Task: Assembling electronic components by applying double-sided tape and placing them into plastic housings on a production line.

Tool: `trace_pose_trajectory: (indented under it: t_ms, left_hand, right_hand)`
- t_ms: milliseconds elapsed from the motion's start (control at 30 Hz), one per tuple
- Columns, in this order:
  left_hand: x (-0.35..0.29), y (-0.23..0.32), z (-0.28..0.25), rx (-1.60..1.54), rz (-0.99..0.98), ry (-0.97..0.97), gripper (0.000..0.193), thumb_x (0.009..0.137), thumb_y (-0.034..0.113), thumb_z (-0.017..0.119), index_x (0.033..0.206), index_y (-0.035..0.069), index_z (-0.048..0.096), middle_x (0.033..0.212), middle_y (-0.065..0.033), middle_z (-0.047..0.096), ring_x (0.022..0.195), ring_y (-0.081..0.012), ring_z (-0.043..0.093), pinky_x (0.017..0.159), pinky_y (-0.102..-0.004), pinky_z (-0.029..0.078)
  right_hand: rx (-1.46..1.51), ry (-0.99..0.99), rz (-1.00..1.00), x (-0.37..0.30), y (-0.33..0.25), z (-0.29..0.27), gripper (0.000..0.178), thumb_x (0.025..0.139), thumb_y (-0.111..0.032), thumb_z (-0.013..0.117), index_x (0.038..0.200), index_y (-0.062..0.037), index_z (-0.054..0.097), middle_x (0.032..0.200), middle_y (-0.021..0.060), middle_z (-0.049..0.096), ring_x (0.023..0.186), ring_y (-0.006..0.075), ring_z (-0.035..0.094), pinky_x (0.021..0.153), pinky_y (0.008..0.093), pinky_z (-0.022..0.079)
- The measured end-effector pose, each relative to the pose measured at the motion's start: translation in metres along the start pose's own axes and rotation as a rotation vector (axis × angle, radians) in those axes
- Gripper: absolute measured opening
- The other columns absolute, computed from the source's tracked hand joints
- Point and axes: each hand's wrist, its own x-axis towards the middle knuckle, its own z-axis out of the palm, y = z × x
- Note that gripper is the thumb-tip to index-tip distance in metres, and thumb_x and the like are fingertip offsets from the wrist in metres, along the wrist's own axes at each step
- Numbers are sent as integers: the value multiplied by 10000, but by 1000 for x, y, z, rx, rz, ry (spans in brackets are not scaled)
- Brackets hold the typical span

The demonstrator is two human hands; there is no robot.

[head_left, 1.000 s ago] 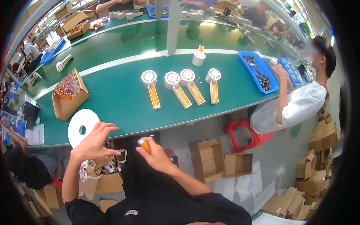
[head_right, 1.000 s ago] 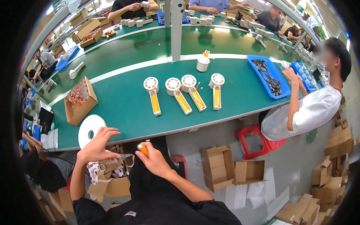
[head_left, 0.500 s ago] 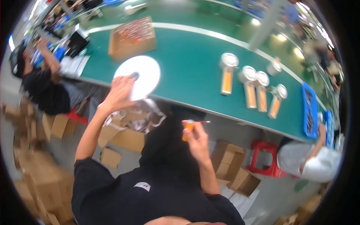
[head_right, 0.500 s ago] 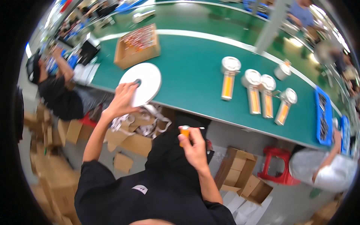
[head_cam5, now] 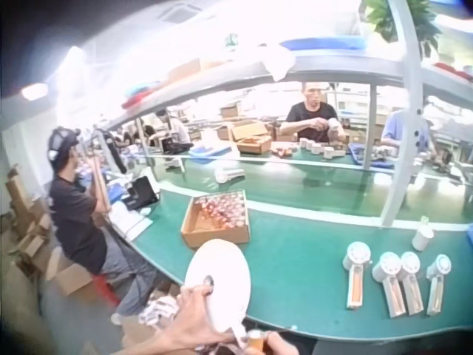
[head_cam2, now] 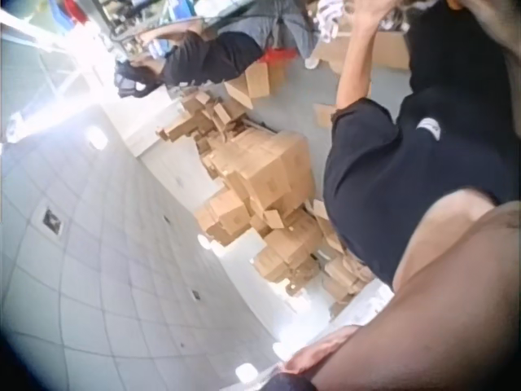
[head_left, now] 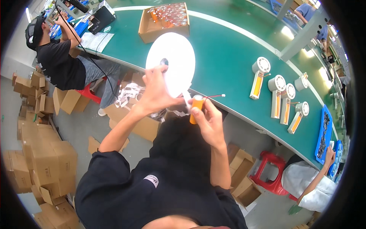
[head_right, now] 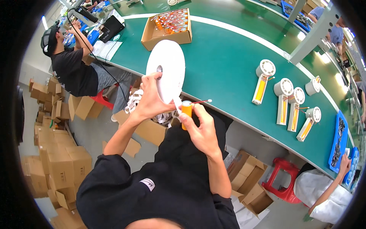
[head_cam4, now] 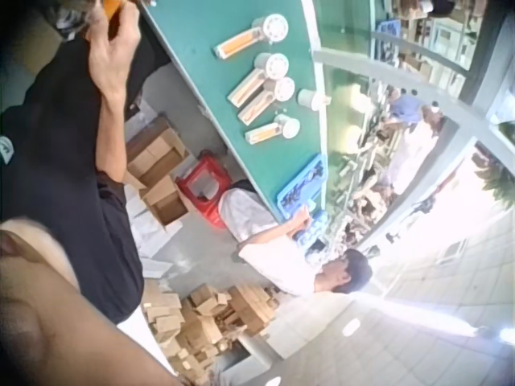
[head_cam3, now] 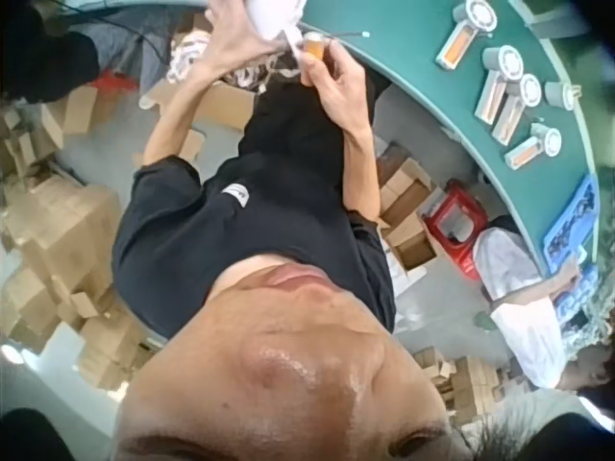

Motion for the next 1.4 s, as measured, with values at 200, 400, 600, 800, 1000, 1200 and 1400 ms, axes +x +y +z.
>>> trace_pose_trajectory:
  t_ms: [200,400,600,800,1000,1200,1400]
  left_hand:
    - [-11,5,-5,-146,113,-198,1074,588,415,853,1350,-97,294,1303,-237,388,1214,-361,318,1045,-476,259]
    - [-1,5,-3,-221,112,-48,982,611,379,826,1320,-103,347,1291,-252,405,1217,-370,325,1033,-483,267]
    - [10,7,-6,-258,26,148,972,624,346,803,1347,-94,324,1282,-248,375,1209,-373,327,1046,-474,273]
    - [4,-12,10,-367,-6,135,993,648,385,724,1404,-56,257,1244,-260,302,1202,-405,310,1062,-494,253]
    - [12,-5,-16,-116,139,210,1000,662,409,661,1419,-87,234,1198,-205,359,1162,-314,282,1044,-425,249]
    - [-1,17,-8,-81,156,-51,1016,609,270,772,1404,-101,261,1265,-231,388,1191,-352,265,1040,-463,266]
    - [-14,39,10,-10,174,59,960,523,269,844,1313,-37,394,1235,-201,440,1157,-417,296,999,-518,273]
  right_hand:
    - [238,194,-7,-4,-12,-19,263,966,-170,562,1147,21,572,1045,40,600,904,102,573,840,252,457]
    - [249,191,-11,-14,-20,-14,319,951,-167,597,1186,45,561,1046,57,609,905,101,573,835,244,464]
    - [253,159,34,-30,-25,6,295,944,-131,603,1170,55,563,975,37,578,877,81,561,825,227,452]
    - [206,74,45,-46,-17,12,273,937,-54,582,1174,78,558,1000,49,551,789,68,516,686,194,427]
    - [-64,356,-41,-41,-14,-6,287,876,-58,643,1144,46,629,1257,107,485,1125,170,495,888,279,450]
    - [172,537,-37,-23,-31,-17,346,817,-7,731,1125,75,596,1037,56,595,851,95,546,791,220,462]
    - [166,525,-145,-27,-23,-18,352,774,8,771,1084,54,611,950,45,613,828,88,554,780,226,467]
